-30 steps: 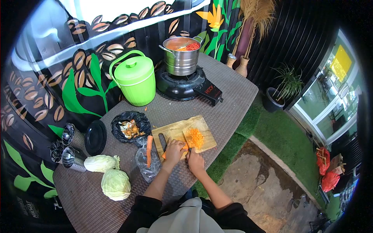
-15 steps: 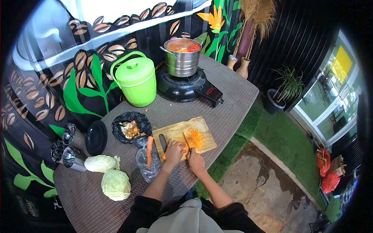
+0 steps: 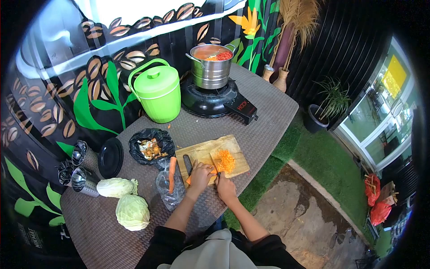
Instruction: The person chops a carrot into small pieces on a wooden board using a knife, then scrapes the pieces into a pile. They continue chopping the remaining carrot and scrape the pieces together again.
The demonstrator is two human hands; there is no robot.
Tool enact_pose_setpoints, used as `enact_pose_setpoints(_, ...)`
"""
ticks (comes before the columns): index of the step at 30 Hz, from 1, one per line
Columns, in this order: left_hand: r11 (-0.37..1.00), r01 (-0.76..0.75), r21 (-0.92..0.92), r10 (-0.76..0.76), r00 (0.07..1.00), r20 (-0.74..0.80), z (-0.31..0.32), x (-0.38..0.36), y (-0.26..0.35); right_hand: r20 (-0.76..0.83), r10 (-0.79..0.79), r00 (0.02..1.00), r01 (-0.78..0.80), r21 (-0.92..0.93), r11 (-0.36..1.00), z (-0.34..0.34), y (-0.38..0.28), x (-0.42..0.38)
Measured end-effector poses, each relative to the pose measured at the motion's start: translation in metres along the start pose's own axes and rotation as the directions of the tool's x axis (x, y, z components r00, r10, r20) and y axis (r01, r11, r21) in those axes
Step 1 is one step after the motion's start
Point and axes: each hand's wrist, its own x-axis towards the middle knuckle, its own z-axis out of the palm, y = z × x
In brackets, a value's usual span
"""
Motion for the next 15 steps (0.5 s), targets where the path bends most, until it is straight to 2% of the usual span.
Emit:
enact_pose_setpoints(4, 1.000, -0.015, 0.014, 0.016, 1.000, -0.015, -0.005, -0.002, 0.002, 0.009, -0.040, 0.999, 0.040, 0.017, 0.999, -0.007, 0.002, 0.006)
enact_pose_setpoints(7, 1.000, -0.013, 0.023, 0.013, 1.000, -0.027, -0.004, -0.002, 0.003, 0.066, -0.091, 0.994, 0.090, 0.028, 0.996, -0.025, 0.008, 0.008)
enact_pose_setpoints(9, 0.999, -0.046, 0.016, 0.047, 0.994, -0.098, -0.001, -0.004, 0.003, 0.137, -0.071, 0.988, 0.068, 0.031, 0.997, -0.032, 0.009, 0.003)
enact_pose_setpoints(10, 0.999, -0.046, 0.015, 0.048, 0.994, -0.098, 0.000, -0.004, 0.002, 0.137, -0.070, 0.988, 0.067, 0.030, 0.997, -0.031, 0.007, -0.003)
enact_pose_setpoints(12, 0.999, -0.034, -0.026, 0.033, 0.999, -0.037, 0.001, -0.004, 0.001, 0.005, -0.039, 0.999, 0.039, -0.021, 0.999, -0.022, 0.000, -0.018)
enact_pose_setpoints(15, 0.997, -0.008, -0.082, 0.008, 1.000, 0.001, 0.002, -0.003, -0.002, 0.023, 0.046, 0.999, -0.045, -0.030, 0.999, -0.006, -0.005, -0.021)
